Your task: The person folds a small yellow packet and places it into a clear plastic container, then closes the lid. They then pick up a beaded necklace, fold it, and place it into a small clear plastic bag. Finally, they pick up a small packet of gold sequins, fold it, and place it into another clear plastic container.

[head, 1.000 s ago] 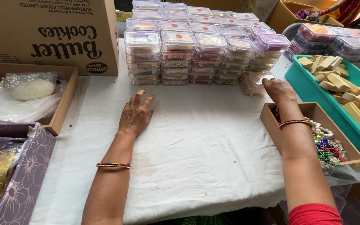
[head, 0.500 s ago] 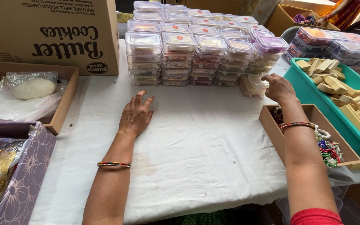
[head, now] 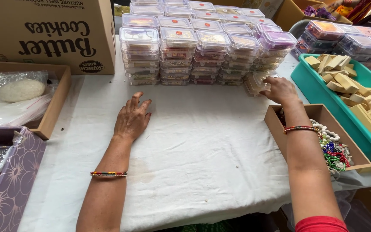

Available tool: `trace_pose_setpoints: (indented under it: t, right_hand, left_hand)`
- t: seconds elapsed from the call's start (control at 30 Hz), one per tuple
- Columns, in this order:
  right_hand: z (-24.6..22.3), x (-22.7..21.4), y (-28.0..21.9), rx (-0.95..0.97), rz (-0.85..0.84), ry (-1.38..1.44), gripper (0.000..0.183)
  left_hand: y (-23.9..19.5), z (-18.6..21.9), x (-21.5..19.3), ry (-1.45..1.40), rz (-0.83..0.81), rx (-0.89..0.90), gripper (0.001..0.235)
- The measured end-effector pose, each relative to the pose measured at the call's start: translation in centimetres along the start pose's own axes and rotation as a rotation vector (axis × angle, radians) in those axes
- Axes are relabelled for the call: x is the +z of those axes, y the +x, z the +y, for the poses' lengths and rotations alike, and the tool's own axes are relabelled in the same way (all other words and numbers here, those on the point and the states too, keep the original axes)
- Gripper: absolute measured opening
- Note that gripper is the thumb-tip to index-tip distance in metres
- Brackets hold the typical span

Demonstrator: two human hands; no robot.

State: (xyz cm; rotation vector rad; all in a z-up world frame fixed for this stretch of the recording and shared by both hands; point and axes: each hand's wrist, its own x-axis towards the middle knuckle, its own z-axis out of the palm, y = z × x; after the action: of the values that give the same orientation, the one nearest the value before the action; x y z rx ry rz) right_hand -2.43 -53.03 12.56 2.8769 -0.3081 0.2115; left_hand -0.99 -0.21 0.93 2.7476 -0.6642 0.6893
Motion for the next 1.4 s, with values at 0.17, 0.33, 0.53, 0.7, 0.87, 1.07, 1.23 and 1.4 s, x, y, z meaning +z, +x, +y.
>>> trace_pose_setpoints:
  t: [0.17, 0.33, 0.53, 0.7, 0.87, 1.07, 1.23, 1.4]
  right_hand:
    - [1.0, -0.7, 0.1, 0.049, -0.082, 0.102, 0.046]
    - [0.7, -1.4, -0.6, 0.092, -0.109, 0.217, 0.037]
    - [2.8, 1.3, 1.1, -0.038, 0.089, 0.246, 0.036]
    - [2.9, 0.7, 0.6, 0.061, 0.206, 0.145, 0.045]
    - [6.1, 1.3, 0.9, 0.043, 0.299, 0.079, 0.041]
    - [9.6, -2.4, -3.2, 0.055, 0.185, 0.236, 0.023]
    - [8.3, -5.9, -10.0, 0.112, -0.209, 0.259, 0.037]
    - [9.3, -3.9, -13.4, 0.067, -0.321, 0.138, 0.036]
  left_hand:
    - [-0.1, -0.2, 0.6, -0.005, -0.003, -0.010, 0.045]
    - [-0.1, 0.1, 0.1, -0.006, 0.001, -0.021, 0.044]
    - [0.1, 0.0, 0.1, -0.028, -0.003, -0.053, 0.037]
    - [0.1, 0.0, 0.1, -0.029, 0.015, -0.044, 0.034]
    - [0.0, 0.1, -0.4, -0.041, 0.010, -0.047, 0.033]
    - [-0.1, 0.1, -0.7, -0.052, 0.033, -0.034, 0.036]
    - [-0.3, 0.0, -0.5, -0.059, 0.009, -0.021, 0.036]
    - [-0.7, -0.3, -1.3, -0.097, 0.049, -0.041, 0.039]
